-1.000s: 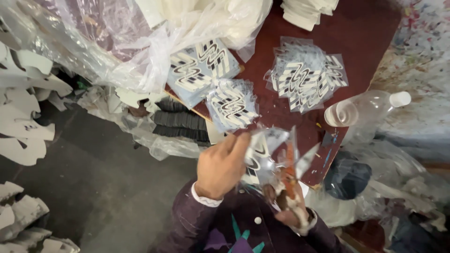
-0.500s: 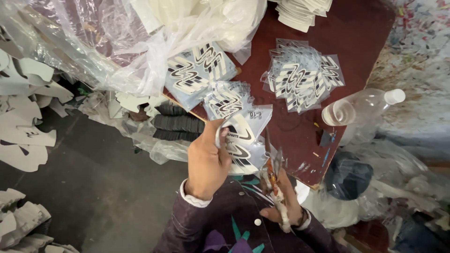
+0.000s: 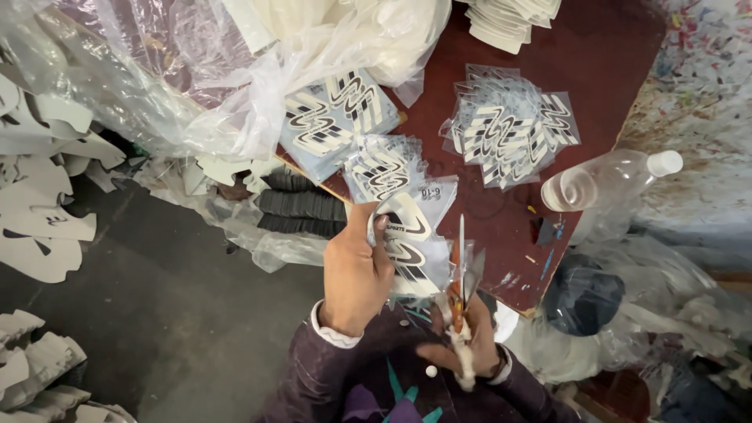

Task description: The person uses scissors to cut a sticker out of a plastic sheet. They then place the sticker into a small plastic bag and smooth it down on the table. This process is repeated with multiple stickers.

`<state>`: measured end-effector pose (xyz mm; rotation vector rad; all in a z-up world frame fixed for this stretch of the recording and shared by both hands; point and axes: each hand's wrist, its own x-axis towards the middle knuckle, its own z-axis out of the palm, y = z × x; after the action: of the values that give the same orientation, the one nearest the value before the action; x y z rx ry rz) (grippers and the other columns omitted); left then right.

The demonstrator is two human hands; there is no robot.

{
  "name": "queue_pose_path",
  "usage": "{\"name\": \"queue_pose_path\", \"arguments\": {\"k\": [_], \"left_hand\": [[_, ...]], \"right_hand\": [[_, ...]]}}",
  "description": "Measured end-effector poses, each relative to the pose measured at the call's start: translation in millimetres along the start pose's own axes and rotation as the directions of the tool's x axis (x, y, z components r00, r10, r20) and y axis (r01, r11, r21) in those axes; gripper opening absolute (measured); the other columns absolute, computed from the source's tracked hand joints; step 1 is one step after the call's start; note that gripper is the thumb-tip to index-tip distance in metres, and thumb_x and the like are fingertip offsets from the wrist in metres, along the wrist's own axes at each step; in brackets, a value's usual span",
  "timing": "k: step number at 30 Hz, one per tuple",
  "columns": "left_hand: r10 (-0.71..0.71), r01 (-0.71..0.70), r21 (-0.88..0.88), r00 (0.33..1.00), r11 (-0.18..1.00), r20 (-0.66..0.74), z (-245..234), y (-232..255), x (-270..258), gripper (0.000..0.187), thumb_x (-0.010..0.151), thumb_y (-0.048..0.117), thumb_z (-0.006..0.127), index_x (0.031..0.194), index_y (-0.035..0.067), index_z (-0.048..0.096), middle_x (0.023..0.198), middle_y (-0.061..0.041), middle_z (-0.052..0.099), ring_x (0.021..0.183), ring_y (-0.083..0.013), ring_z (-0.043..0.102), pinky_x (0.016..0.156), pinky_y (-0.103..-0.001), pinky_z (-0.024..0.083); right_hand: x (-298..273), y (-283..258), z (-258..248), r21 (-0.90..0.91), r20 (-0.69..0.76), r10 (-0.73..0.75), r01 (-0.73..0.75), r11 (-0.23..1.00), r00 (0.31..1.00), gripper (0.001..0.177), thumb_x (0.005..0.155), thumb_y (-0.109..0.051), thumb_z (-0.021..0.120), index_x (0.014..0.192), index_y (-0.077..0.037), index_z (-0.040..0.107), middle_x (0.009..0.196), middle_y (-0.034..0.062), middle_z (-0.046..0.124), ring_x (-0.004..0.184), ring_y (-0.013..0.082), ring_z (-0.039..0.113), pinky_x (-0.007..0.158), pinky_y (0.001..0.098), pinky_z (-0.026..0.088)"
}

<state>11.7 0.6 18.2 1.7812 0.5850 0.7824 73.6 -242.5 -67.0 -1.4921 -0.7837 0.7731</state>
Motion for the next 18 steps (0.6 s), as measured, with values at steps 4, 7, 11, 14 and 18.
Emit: {"name": "queue_pose_path", "arguments": {"k": [4, 7, 11, 14, 18], "left_hand": [[-0.064, 0.066, 0.071, 0.997, 0.995, -0.030, -1, -11, -2, 0.017, 0.102, 0.004, 0.058, 0.119, 0.003, 0.058, 0.076, -0.024, 0.067, 0.067, -0.0430, 0.066, 0.055, -0.045, 0.048], [-0.131, 0.134, 0.026, 0.987, 0.991, -0.096, -9, -16, 8, 0.013, 0.104, 0.007, 0.057, 0.116, 0.002, 0.060, 0.072, -0.018, 0.066, 0.060, -0.0328, 0.065, 0.054, -0.041, 0.047], [-0.171, 0.147, -0.172, 0.977, 0.974, -0.130, -8, -37, 12, 0.013, 0.108, 0.007, 0.052, 0.116, 0.002, 0.060, 0.081, -0.009, 0.066, 0.068, -0.0175, 0.059, 0.063, -0.034, 0.048], [-0.155, 0.101, -0.285, 0.973, 0.953, -0.173, -7, -41, 23, 0.012, 0.111, 0.007, 0.051, 0.115, 0.000, 0.060, 0.091, -0.004, 0.063, 0.079, -0.0097, 0.051, 0.072, -0.029, 0.046], [-0.092, 0.017, -0.304, 0.968, 0.953, -0.234, -6, -28, 38, 0.013, 0.111, 0.006, 0.050, 0.116, 0.000, 0.059, 0.093, -0.002, 0.062, 0.079, -0.0082, 0.049, 0.072, -0.026, 0.045]], "right_hand": [[-21, 31, -8, 0.094, -0.139, 0.175, -0.163, 0.982, 0.975, 0.076, 0.077, -0.021, 0.094, 0.138, -0.001, 0.053, 0.067, 0.0040, 0.059, 0.057, 0.0110, 0.053, 0.054, 0.0260, 0.044], [-18, 48, -43, 0.352, -0.175, 0.341, -0.265, 0.898, 0.924, 0.050, 0.096, -0.032, 0.078, 0.104, 0.016, 0.067, 0.079, 0.0131, 0.065, 0.062, 0.0182, 0.058, 0.052, 0.0271, 0.046], [16, 36, -57, 0.852, 0.406, -0.338, -0.218, 0.476, 0.849, 0.058, 0.096, -0.047, 0.074, 0.120, 0.004, 0.068, 0.092, 0.0209, 0.065, 0.087, 0.0282, 0.066, 0.066, 0.0423, 0.043], [-20, 20, -51, 0.555, 0.497, -0.145, -0.185, 0.811, 0.856, 0.075, 0.091, -0.052, 0.081, 0.132, 0.005, 0.055, 0.103, 0.0126, 0.059, 0.088, 0.0206, 0.060, 0.072, 0.0350, 0.044], [-30, 2, -27, 0.273, 0.467, 0.066, -0.214, 0.938, 0.882, 0.108, 0.083, -0.061, 0.085, 0.152, 0.005, 0.036, 0.106, 0.0059, 0.055, 0.086, 0.0144, 0.053, 0.076, 0.0290, 0.044]]}}
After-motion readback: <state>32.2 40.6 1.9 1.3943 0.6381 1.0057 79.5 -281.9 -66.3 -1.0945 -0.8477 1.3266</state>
